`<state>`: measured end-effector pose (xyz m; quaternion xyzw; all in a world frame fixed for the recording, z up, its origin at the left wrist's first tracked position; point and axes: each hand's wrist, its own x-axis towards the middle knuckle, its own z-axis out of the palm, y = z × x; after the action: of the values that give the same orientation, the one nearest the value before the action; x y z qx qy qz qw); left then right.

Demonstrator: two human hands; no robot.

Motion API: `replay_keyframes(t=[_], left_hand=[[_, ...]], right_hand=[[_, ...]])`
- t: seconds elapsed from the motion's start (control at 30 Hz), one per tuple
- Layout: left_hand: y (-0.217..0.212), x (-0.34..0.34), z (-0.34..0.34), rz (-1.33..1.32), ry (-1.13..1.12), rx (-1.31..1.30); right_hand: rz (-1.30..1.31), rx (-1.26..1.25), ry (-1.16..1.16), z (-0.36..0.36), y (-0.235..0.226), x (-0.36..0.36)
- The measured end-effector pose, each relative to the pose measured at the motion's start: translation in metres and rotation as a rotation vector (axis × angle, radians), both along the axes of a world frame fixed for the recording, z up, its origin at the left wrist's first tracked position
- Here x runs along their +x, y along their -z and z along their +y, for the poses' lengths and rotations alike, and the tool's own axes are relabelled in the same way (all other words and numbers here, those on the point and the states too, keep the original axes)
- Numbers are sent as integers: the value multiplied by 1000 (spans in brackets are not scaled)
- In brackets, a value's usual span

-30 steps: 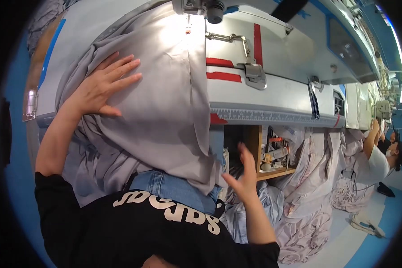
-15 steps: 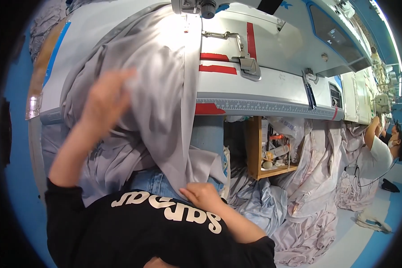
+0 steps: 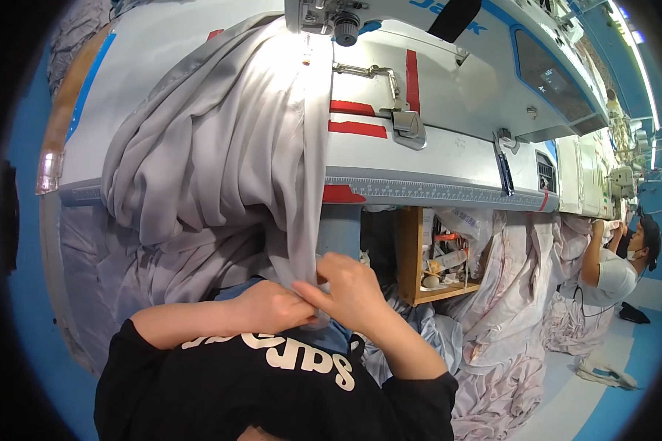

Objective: Using an industrial sewing machine to stitch the edges of a grey fabric pillowcase.

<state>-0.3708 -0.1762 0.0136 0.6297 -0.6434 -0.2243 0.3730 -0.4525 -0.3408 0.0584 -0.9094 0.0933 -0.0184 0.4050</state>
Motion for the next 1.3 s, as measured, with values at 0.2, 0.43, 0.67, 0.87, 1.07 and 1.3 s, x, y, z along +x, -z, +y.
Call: replay_keyframes(t=[0.2,0.43,0.67,0.87,1.07,1.3], left_hand=[[-46,47,-21,497,-400,169],[-21,47,-37,121,-357,172],[-24,132,-43,-596,-397,42],[-26,138,-32,-625,-355,107],[-36,139,-46,-546,-315,12],[-19,143,-55,-559,-222,-130]], right_hand=[[43,-224,-69,7,4,-17],[9,-153,-168,4,10,-16],[-282,424,-209,-49,-4,-28],[75,101,1,-62,2,-27],[-128,-487,195,-42,-19,58],[6,-586,14,-39,5,58]])
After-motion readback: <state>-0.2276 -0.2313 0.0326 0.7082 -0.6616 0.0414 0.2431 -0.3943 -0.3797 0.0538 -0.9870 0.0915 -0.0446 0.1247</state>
